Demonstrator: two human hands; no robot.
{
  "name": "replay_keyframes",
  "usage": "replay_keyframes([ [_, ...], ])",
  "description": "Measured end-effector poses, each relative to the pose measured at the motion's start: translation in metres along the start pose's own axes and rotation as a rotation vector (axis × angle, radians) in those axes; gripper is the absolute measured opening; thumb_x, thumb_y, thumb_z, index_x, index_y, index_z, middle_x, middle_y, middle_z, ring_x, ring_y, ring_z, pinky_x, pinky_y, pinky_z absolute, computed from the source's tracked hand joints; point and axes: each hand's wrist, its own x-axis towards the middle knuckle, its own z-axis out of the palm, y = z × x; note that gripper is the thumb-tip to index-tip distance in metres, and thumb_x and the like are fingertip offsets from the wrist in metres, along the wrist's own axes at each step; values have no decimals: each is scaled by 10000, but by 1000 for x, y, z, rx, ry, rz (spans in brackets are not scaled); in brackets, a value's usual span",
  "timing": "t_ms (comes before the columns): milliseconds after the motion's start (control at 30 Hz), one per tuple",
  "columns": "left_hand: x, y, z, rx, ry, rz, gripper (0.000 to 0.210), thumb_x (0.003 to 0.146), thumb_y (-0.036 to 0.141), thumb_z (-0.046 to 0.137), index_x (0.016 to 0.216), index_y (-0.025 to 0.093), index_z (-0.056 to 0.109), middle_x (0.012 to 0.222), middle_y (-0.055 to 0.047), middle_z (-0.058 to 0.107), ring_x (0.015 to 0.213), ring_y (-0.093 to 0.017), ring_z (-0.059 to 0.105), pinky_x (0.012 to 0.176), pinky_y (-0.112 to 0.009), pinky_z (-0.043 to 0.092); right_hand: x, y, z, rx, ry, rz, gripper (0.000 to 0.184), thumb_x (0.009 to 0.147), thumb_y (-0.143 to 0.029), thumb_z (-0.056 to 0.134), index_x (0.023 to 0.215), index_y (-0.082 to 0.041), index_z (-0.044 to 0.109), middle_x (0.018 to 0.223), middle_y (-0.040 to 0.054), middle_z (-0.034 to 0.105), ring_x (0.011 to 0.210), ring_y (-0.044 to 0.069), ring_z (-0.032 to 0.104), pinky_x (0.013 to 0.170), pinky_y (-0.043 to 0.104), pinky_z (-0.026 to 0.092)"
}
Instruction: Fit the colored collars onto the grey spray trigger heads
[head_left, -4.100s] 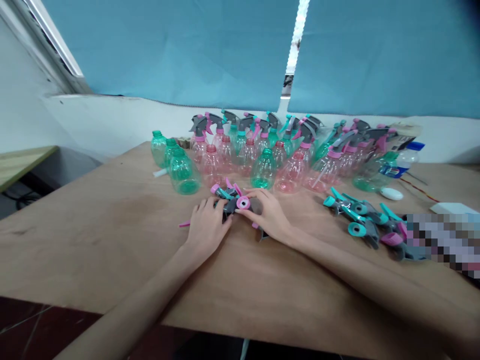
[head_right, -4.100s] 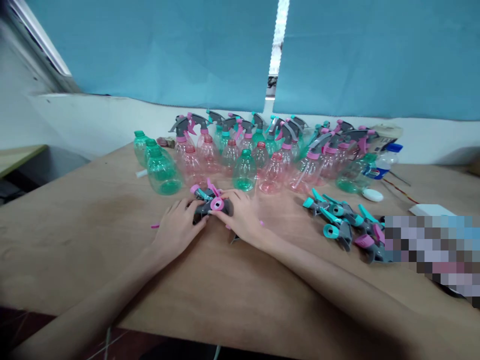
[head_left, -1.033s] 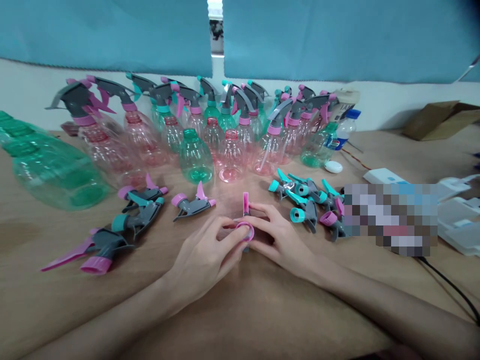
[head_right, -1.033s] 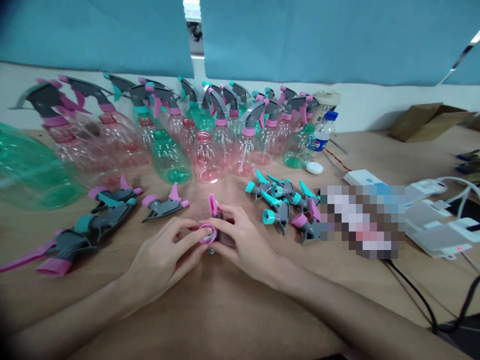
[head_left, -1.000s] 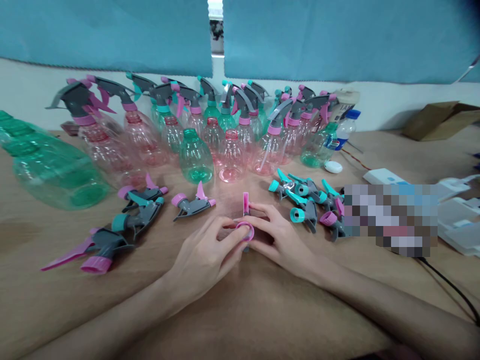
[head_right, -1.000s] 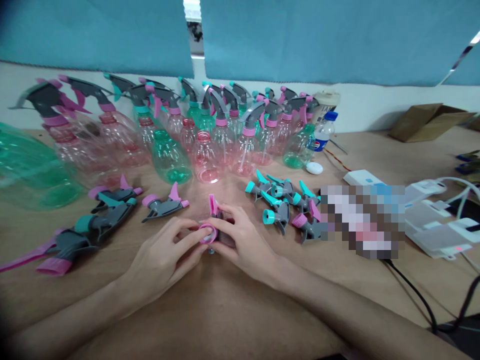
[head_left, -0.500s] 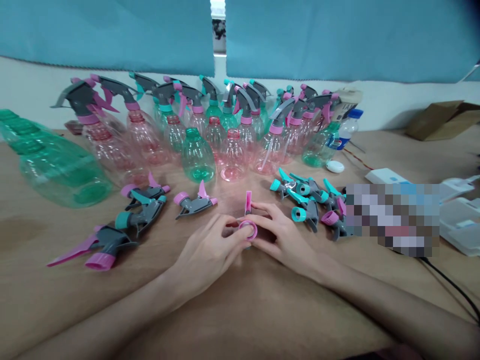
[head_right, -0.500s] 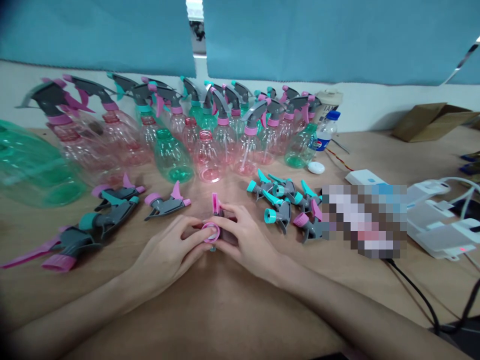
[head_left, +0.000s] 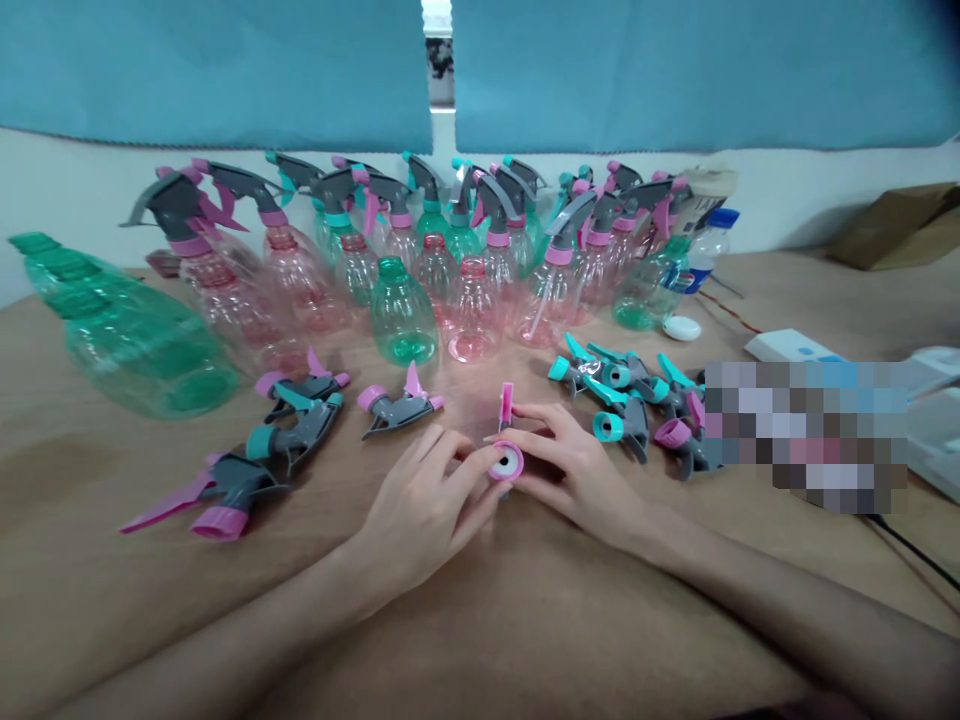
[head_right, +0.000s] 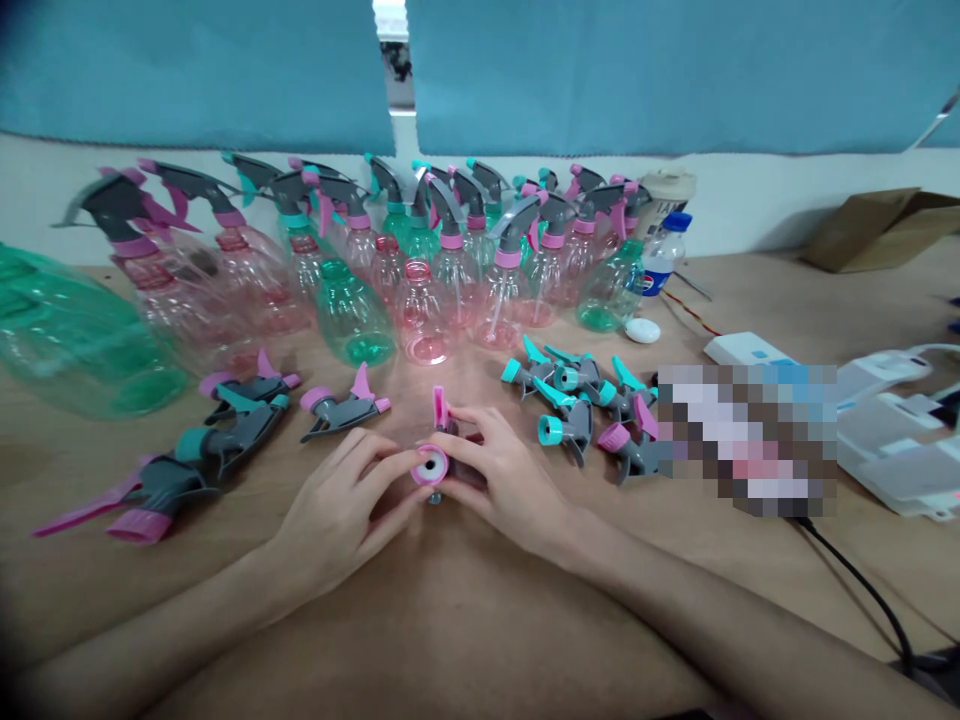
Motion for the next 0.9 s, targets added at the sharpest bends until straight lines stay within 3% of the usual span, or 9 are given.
replay_keyframes([
  [333,0,-2,-2,-221,-71,-90,141,910,248,532,1011,154,564,797,-27,588,762,-162,537,683,-282,473,-1,-1,-1,-22,9,-19,267,890,-293,556,1135,-197,605,1230,122,501,1155,221,493,920,385,490],
  [767,-3,2,0,30,-30,60,197,919,167,455,1073,133,574,751,-31,634,652,-170,559,604,-305,507,-4,0,2,-68,38,-5,298,891,-286,548,1169,-188,595,1229,140,515,1148,240,497,934,430,487],
  [900,-2,-4,1,7,-26,65,215,924,159,431,1106,152,545,798,-21,684,659,-140,610,744,-324,538,-3,-1,1,-67,31,4,295,887,-277,551,1161,-179,601,1225,145,522,1151,244,503,937,430,485],
])
